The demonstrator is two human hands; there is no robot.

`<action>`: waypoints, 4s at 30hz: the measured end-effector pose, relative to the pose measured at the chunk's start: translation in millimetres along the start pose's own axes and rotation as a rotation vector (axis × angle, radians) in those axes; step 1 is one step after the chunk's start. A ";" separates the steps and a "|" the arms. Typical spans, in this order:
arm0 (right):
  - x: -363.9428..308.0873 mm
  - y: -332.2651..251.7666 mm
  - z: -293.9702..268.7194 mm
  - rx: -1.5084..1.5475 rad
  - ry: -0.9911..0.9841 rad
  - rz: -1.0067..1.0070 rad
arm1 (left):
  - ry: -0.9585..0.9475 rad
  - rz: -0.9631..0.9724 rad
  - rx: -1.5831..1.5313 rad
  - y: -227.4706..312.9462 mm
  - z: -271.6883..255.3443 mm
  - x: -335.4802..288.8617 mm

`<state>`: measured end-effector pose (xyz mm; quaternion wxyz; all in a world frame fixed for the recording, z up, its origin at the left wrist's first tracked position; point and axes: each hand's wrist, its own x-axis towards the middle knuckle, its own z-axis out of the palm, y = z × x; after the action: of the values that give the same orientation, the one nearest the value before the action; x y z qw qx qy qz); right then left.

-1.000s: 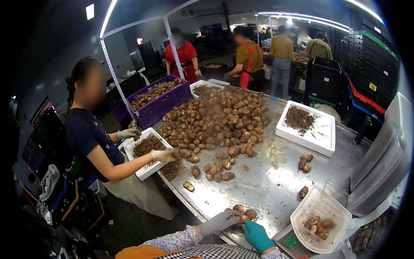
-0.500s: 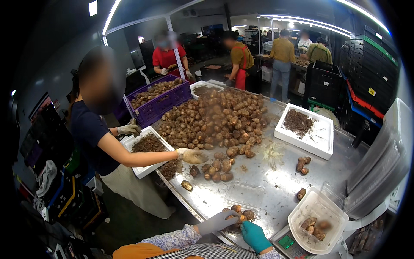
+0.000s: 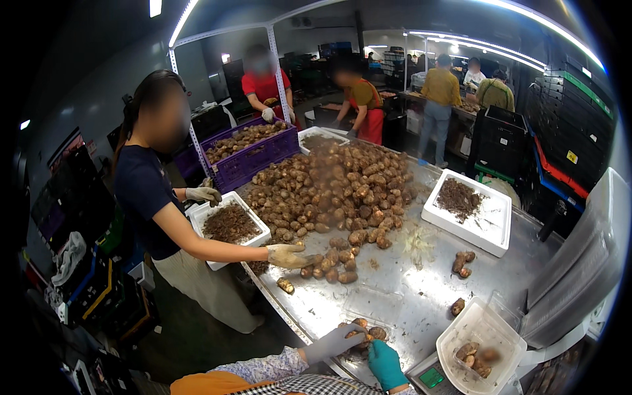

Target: The person sorts brown potatoes from a large pile on a stainless steel table into clear plastic containers. They weigh the containers on a digital scale, add more potatoes as needed, and then move the filled containers to a stack.

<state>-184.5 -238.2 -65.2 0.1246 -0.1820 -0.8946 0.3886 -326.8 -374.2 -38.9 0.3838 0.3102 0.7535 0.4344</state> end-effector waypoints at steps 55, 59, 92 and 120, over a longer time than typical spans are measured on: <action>-2.2 -16.0 -3.9 0.016 -0.117 0.138 | -0.014 0.008 -0.138 4.7 0.0 -20.0; 3.6 -21.6 -4.8 -0.022 -0.100 0.103 | 0.122 0.314 0.082 -27.0 4.6 -3.9; -0.2 -2.7 1.7 -0.033 -0.134 0.007 | -0.033 -0.052 -0.280 -9.5 5.0 -14.9; 0.4 4.2 0.6 -0.054 -0.205 -0.028 | 0.075 0.182 -0.128 -11.2 7.6 -25.5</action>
<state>-184.1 -235.8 -68.6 0.0328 -0.1321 -0.9152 0.3793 -308.8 -396.3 -43.5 0.3333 0.3355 0.7068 0.5260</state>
